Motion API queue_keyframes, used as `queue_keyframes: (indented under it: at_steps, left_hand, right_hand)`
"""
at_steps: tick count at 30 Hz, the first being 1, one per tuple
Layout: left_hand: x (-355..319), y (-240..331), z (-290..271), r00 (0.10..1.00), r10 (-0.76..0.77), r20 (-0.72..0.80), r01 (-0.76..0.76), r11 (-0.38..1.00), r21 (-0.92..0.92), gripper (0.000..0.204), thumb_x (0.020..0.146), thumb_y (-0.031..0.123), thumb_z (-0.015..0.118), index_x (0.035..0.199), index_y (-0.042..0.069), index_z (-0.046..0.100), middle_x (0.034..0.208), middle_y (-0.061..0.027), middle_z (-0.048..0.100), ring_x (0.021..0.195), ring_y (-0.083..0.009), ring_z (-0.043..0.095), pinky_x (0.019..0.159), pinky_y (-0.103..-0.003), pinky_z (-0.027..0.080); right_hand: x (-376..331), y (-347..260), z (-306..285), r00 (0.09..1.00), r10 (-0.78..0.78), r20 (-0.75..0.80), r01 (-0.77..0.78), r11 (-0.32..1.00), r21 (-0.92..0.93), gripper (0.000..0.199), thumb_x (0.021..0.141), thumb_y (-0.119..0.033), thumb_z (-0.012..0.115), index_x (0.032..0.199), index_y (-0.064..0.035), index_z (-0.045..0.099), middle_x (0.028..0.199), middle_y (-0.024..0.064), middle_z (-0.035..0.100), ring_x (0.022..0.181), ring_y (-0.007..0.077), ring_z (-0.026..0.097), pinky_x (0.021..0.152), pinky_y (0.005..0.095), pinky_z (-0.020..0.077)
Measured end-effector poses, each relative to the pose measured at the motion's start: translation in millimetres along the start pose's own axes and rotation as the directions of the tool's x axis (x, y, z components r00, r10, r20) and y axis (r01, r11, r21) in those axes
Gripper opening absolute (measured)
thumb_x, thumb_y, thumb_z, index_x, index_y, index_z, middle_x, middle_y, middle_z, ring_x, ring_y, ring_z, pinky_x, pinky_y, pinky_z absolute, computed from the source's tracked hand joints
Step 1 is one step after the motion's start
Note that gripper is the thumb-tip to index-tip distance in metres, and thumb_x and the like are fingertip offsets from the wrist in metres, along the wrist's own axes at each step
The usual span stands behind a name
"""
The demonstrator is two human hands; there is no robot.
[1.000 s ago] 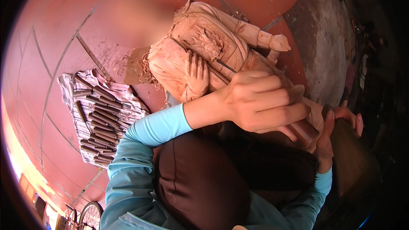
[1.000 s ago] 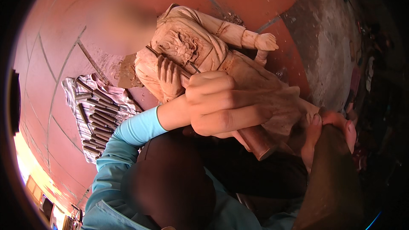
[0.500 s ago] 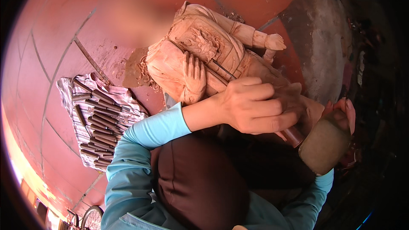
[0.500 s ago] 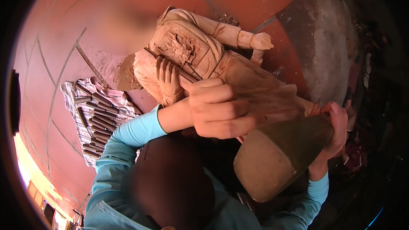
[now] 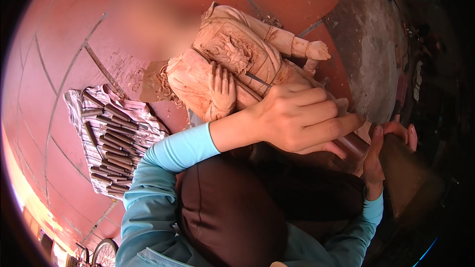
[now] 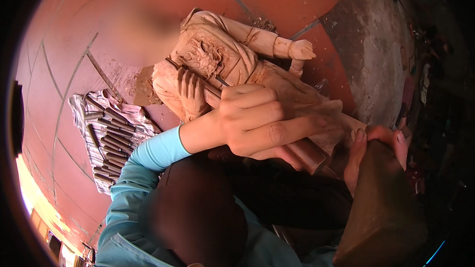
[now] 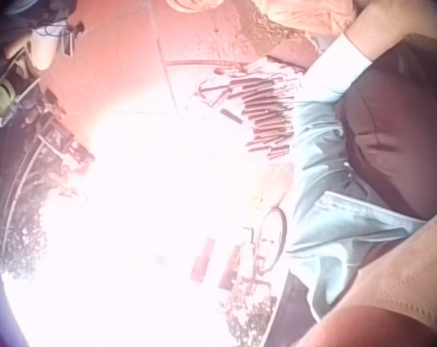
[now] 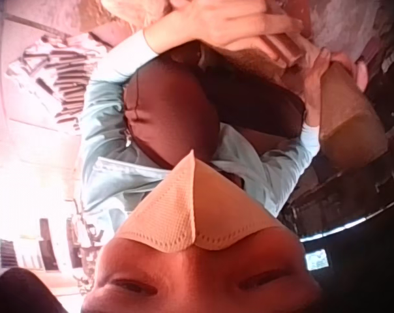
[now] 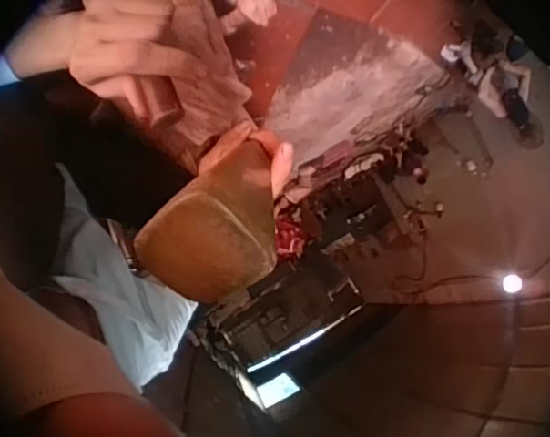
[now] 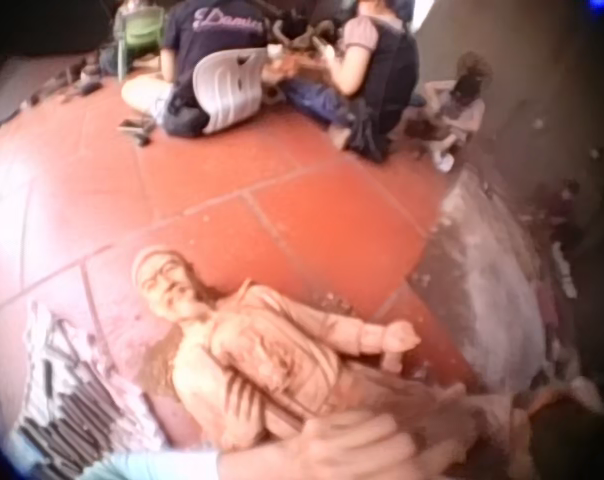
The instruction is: The person is carving a wooden sculpture of a standing figure using a chisel and a mallet. They repeatedly strike the chisel with the mallet to shape the wood, focusing on the torso and legs of the figure. The person occasionally switches tools from a set laid out on a cloth nearby.
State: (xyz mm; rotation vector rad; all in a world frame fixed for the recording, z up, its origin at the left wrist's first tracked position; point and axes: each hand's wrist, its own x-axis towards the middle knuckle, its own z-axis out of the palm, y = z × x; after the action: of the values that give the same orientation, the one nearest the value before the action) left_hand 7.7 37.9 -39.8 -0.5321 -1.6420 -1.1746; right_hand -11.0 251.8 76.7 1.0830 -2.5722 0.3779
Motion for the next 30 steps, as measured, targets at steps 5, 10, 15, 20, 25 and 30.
queue_keyframes:
  at_steps: [5, 10, 15, 20, 25, 30]
  left_hand:
    - [-0.4, -2.8, -3.7, 0.998, 0.001, -0.065, -0.001, 1.000, 0.001, 0.042, 0.070, 0.040, 0.066, 0.097, 0.008, 0.067, 0.067, 0.0023, 0.049, 0.055, -0.0120, 0.050, 0.046, -0.024, 0.041]
    - [3.1, -5.9, -10.8, 0.996, -0.065, -0.063, 0.061, 0.996, -0.069, 0.043, 0.072, 0.042, 0.066, 0.096, 0.006, 0.067, 0.067, 0.0015, 0.051, 0.052, -0.0135, 0.049, 0.044, -0.025, 0.038]
    - [-2.9, -9.8, -3.8, 0.994, -0.057, -0.092, 0.052, 0.997, -0.062, 0.043, 0.076, 0.043, 0.065, 0.098, 0.006, 0.066, 0.068, 0.0017, 0.051, 0.053, -0.0131, 0.048, 0.043, -0.025, 0.035]
    - [-14.1, 2.3, -1.0, 0.988, 0.140, -0.058, -0.141, 0.990, -0.015, 0.041, 0.077, 0.044, 0.064, 0.098, 0.008, 0.067, 0.064, 0.0033, 0.045, 0.053, -0.0108, 0.044, 0.043, -0.024, 0.032]
    - [-6.8, 8.8, -6.3, 0.997, 0.047, -0.062, -0.048, 0.999, -0.019, 0.033, 0.077, 0.036, 0.065, 0.099, 0.012, 0.067, 0.066, 0.0058, 0.044, 0.054, -0.0085, 0.042, 0.044, -0.020, 0.030]
    - [-9.7, -0.6, 7.3, 0.989, 0.113, -0.093, -0.105, 0.991, 0.085, 0.024, 0.073, 0.026, 0.066, 0.095, 0.016, 0.067, 0.069, 0.0062, 0.044, 0.056, -0.0075, 0.042, 0.044, -0.019, 0.030]
  right_hand:
    - [-1.6, 0.3, 3.3, 0.990, 0.093, -0.102, -0.078, 0.986, 0.144, 0.063, 0.082, 0.010, 0.055, 0.136, 0.0015, 0.022, 0.085, 0.0102, 0.053, 0.081, 0.0186, 0.054, 0.102, 0.0511, 0.0359]
    - [-7.5, 12.8, -4.1, 0.984, 0.176, 0.021, -0.177, 0.984, 0.022, 0.052, 0.084, 0.005, 0.059, 0.129, 0.0022, 0.034, 0.090, 0.0086, 0.055, 0.090, 0.0164, 0.054, 0.100, 0.0390, 0.0396]
    - [-6.3, 14.8, -9.9, 0.979, 0.197, 0.041, -0.193, 0.976, -0.098, 0.034, 0.086, 0.002, 0.059, 0.119, 0.0021, 0.050, 0.092, 0.0068, 0.057, 0.101, 0.0137, 0.052, 0.094, 0.0305, 0.0435]
    - [-8.0, 7.4, 1.9, 0.985, 0.171, 0.007, -0.171, 0.985, -0.009, 0.032, 0.087, 0.004, 0.058, 0.118, 0.0030, 0.048, 0.082, 0.0066, 0.057, 0.091, 0.0140, 0.055, 0.089, 0.0282, 0.0449]
    - [-5.4, 3.9, 5.9, 0.992, 0.119, -0.031, -0.122, 0.988, -0.091, 0.029, 0.088, 0.001, 0.058, 0.114, 0.0035, 0.045, 0.082, 0.0053, 0.057, 0.079, 0.0143, 0.058, 0.094, 0.0307, 0.0427]
    - [-4.8, 2.9, -1.0, 0.995, 0.050, 0.088, -0.028, 0.970, -0.241, 0.025, 0.089, 0.001, 0.056, 0.109, 0.0036, 0.041, 0.079, 0.0048, 0.057, 0.073, 0.0150, 0.059, 0.101, 0.0349, 0.0394]
